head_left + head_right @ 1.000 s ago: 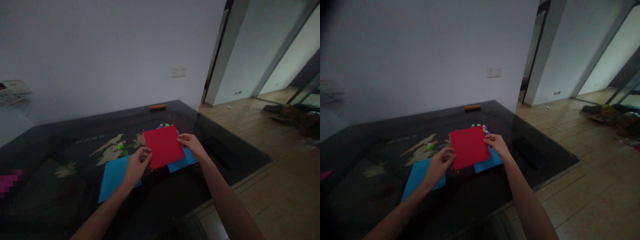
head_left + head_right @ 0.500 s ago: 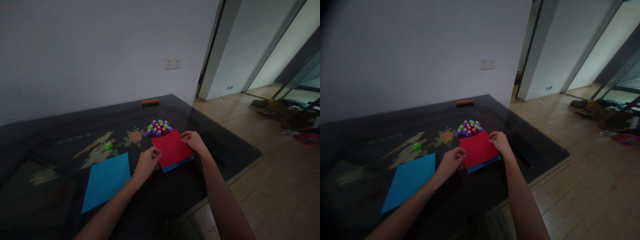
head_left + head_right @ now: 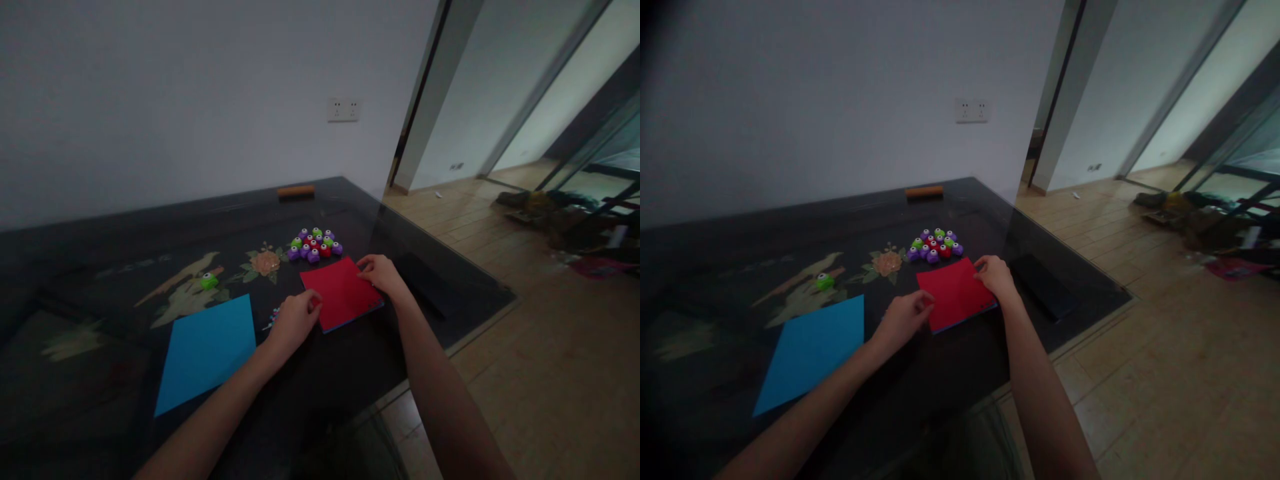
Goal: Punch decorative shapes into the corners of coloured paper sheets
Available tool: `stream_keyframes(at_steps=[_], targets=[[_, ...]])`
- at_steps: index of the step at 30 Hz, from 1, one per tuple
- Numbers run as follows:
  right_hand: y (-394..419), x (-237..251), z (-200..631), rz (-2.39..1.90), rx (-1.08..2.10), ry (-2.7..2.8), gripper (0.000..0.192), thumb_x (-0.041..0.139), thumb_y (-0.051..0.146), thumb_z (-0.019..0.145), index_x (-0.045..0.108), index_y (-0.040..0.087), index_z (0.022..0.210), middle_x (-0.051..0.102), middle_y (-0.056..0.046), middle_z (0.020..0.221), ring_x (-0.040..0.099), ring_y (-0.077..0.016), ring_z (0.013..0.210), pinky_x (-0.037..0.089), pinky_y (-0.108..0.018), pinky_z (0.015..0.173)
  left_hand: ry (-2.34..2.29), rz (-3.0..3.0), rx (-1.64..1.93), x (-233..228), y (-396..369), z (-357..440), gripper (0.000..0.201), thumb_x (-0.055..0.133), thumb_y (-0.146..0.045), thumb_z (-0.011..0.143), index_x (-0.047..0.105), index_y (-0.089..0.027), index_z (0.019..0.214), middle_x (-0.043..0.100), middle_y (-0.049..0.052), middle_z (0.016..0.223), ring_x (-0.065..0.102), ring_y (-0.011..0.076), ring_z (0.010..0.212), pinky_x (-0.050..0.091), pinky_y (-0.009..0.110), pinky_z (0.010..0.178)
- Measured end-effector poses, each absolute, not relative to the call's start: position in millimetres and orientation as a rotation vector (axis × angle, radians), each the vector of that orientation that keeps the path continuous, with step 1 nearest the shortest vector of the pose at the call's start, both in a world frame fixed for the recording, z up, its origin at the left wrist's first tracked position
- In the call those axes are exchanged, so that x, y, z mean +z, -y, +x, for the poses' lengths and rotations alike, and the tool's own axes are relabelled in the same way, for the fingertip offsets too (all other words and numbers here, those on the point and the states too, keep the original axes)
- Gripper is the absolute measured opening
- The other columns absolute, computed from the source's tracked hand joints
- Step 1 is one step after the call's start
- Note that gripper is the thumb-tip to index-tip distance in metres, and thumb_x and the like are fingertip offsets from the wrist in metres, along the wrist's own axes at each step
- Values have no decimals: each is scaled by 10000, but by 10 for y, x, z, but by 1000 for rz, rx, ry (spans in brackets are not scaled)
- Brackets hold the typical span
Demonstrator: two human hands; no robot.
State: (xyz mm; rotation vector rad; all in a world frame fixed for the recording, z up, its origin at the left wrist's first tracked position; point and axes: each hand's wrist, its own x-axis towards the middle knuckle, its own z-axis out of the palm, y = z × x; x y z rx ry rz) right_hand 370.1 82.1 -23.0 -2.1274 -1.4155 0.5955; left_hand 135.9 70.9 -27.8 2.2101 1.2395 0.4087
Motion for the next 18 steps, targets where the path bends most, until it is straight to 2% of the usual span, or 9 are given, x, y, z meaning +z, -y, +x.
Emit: stream_keyframes(at_steps=[10, 18], targets=[[-790, -212, 3702, -2192, 565, 1447, 228, 715, 124, 654, 671, 181, 871, 648, -8, 709, 605, -127, 642, 430, -227, 594, -1288, 2359, 303, -274, -667, 1378, 211, 501, -200, 837, 610, -221, 1018, 696, 34, 790, 643, 172, 703, 410, 244, 601], [-794, -215, 3714, -2186, 507, 1420, 166, 691, 165, 682, 663, 186, 844, 639, -15, 733, 591, -114, 628, 421, -221, 591, -1234, 2328, 364, -263, -658, 1359, 216, 468, -213, 843, 603, -214, 1011, 654, 37, 740, 624, 196, 690, 432, 284, 628]])
